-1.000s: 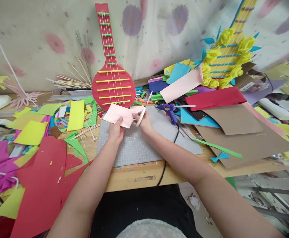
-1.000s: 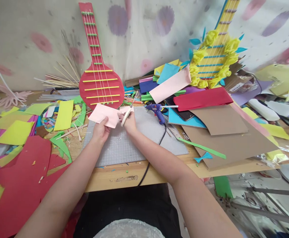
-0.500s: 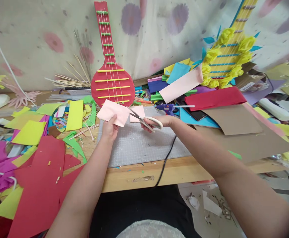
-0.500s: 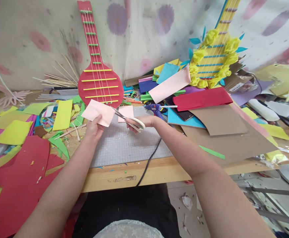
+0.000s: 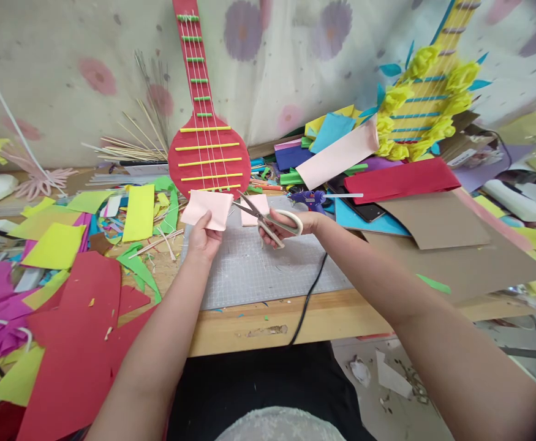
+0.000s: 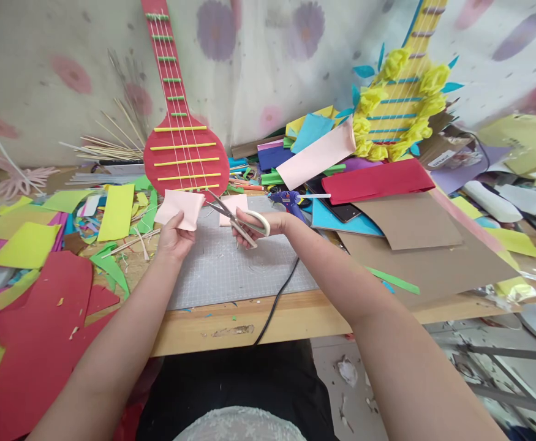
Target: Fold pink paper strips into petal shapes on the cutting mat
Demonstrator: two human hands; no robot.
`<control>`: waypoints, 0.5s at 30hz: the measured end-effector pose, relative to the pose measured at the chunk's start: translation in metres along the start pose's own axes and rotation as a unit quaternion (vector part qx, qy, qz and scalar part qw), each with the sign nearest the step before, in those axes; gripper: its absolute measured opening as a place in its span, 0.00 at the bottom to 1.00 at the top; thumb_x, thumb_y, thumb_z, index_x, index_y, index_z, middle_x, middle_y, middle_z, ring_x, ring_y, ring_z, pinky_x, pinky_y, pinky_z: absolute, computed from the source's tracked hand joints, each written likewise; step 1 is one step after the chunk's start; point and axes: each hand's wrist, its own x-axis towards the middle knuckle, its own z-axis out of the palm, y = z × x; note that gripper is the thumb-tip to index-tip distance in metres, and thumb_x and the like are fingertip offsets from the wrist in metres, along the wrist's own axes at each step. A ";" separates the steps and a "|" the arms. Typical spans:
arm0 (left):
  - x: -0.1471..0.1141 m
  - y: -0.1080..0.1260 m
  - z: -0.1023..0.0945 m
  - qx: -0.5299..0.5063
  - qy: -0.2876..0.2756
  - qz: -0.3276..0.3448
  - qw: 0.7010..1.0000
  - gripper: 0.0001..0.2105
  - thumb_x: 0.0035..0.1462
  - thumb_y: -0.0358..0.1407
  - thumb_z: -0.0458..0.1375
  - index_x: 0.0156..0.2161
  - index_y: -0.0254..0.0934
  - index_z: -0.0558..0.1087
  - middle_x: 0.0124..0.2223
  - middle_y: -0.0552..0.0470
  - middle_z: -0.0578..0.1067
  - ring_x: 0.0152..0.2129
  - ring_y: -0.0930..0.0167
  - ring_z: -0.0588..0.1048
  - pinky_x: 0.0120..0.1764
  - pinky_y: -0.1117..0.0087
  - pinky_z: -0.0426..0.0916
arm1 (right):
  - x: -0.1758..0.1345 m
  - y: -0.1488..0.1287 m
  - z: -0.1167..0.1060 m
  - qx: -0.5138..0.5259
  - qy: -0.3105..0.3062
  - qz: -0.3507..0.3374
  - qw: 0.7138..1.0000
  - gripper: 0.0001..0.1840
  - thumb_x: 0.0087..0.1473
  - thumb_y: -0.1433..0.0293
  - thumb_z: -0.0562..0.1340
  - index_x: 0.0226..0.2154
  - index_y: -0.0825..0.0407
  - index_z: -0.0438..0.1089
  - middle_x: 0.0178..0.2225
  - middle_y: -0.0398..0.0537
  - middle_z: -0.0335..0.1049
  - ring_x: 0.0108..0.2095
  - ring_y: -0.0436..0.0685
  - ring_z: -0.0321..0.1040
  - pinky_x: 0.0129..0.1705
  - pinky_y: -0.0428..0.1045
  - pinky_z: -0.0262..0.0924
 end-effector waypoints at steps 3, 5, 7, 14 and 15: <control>0.000 0.004 0.000 -0.037 -0.011 -0.037 0.999 0.18 0.57 0.24 0.51 0.51 0.38 0.68 0.35 0.54 0.80 0.26 0.79 0.77 0.29 0.85 0.71 | 0.002 0.002 0.002 0.029 -0.022 -0.007 0.999 0.37 0.43 0.38 0.51 0.34 0.55 0.66 0.31 0.49 0.69 0.32 0.52 0.68 0.35 0.49 0.65; 0.000 0.002 0.001 -0.034 -0.014 -0.053 0.998 0.16 0.57 0.24 0.51 0.50 0.37 0.69 0.34 0.54 0.80 0.25 0.78 0.77 0.29 0.84 0.71 | 0.005 0.004 0.004 0.026 -0.029 -0.010 0.999 0.37 0.43 0.39 0.52 0.35 0.56 0.66 0.32 0.50 0.69 0.32 0.51 0.68 0.36 0.49 0.65; -0.001 -0.002 0.002 -0.005 -0.003 -0.056 0.998 0.16 0.55 0.23 0.52 0.48 0.36 0.70 0.36 0.52 0.79 0.28 0.77 0.78 0.31 0.83 0.72 | 0.010 0.005 0.005 0.022 -0.030 -0.025 0.999 0.37 0.43 0.39 0.52 0.35 0.56 0.66 0.31 0.49 0.70 0.32 0.51 0.68 0.36 0.49 0.65; 0.001 -0.012 -0.002 0.079 -0.022 0.030 0.996 0.16 0.50 0.23 0.57 0.44 0.38 0.72 0.44 0.51 0.78 0.38 0.71 0.77 0.39 0.75 0.73 | 0.011 0.002 -0.003 -0.064 0.030 -0.017 0.997 0.35 0.44 0.39 0.52 0.33 0.55 0.67 0.28 0.47 0.69 0.27 0.50 0.67 0.29 0.46 0.64; 0.001 -0.012 -0.003 0.081 -0.021 0.035 0.996 0.16 0.49 0.23 0.58 0.44 0.38 0.72 0.44 0.50 0.78 0.39 0.71 0.77 0.40 0.75 0.73 | 0.010 0.002 -0.003 -0.079 0.037 -0.010 0.996 0.35 0.45 0.40 0.52 0.33 0.55 0.67 0.28 0.47 0.69 0.27 0.50 0.67 0.28 0.46 0.64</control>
